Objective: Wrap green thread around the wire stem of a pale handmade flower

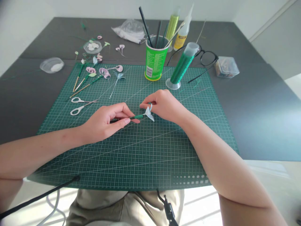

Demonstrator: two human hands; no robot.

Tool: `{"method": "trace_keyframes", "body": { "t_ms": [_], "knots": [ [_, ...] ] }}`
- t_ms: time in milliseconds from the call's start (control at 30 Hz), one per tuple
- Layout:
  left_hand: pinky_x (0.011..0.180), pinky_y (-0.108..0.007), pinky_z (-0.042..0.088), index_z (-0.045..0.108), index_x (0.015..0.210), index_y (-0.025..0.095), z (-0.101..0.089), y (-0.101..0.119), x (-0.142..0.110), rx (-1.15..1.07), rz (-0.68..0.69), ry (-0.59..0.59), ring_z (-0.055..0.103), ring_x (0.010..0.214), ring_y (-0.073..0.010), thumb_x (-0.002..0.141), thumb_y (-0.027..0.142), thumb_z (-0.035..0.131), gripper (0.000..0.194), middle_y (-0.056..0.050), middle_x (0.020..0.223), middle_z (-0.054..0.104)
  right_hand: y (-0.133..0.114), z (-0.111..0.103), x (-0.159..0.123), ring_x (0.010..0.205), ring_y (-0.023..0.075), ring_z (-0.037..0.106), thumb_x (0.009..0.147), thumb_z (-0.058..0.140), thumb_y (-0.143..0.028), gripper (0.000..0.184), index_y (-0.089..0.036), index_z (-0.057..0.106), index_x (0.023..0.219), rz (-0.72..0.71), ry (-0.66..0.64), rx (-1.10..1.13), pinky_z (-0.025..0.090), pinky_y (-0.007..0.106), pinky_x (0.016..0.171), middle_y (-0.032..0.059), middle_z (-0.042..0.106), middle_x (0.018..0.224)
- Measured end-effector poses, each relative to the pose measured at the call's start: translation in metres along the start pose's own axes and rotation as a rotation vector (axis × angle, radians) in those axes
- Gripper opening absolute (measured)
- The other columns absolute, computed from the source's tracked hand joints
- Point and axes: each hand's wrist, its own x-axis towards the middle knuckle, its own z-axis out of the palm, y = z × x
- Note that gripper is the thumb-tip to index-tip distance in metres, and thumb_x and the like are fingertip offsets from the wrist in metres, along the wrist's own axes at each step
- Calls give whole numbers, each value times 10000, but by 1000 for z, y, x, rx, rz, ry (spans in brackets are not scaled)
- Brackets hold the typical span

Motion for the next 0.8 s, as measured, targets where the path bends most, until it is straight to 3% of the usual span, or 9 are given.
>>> {"method": "trace_keyframes", "body": {
  "t_ms": [67,167,267,400,567,700,800],
  "knots": [
    [474,-270,330,575,959,219,1,0,0,-16,3,42,578,480,-101,996,209,611,53,-55,1016,862,1,-1,1,603,138,562,909,734,-290,206,-158,878,843,42,-42,-9,408,311,598,49,751,687],
    [514,-270,378,573,976,222,2,1,-1,-28,27,92,737,683,-161,1002,224,623,56,-63,1029,860,0,-4,1,649,162,629,902,729,-237,172,-170,888,891,81,-76,-13,437,313,612,59,802,773],
    [535,-269,404,574,1025,224,2,0,-2,-13,47,112,793,818,-202,1009,238,624,55,-67,1024,860,-1,-5,1,710,179,678,888,726,-167,160,-184,885,884,80,-88,-16,459,308,644,52,821,824],
    [571,-281,466,584,1102,228,3,-3,-4,83,82,139,783,726,-182,1015,249,630,101,-59,1057,862,0,-6,1,652,147,615,887,734,-186,141,-182,867,842,50,-92,-2,430,294,618,25,779,729],
    [795,-280,610,660,1130,217,4,-2,-6,183,197,185,817,1083,-233,1010,195,636,124,-55,1158,843,0,-6,1,654,142,588,901,728,-258,174,-175,848,807,34,-119,22,398,290,600,37,758,716],
    [942,-266,636,720,1183,204,3,-2,-6,243,290,224,812,1117,-210,1022,181,645,180,-47,1216,834,-1,-7,0,632,126,540,900,701,-235,184,-155,837,806,13,-147,2,375,290,606,38,725,691],
    [985,-260,643,745,1223,206,2,-5,-5,257,333,242,809,1131,-206,1019,193,659,222,-37,1233,833,-1,-9,0,625,124,513,896,746,-314,214,-133,834,823,47,-150,-12,351,289,588,41,706,684]
  ]
}}
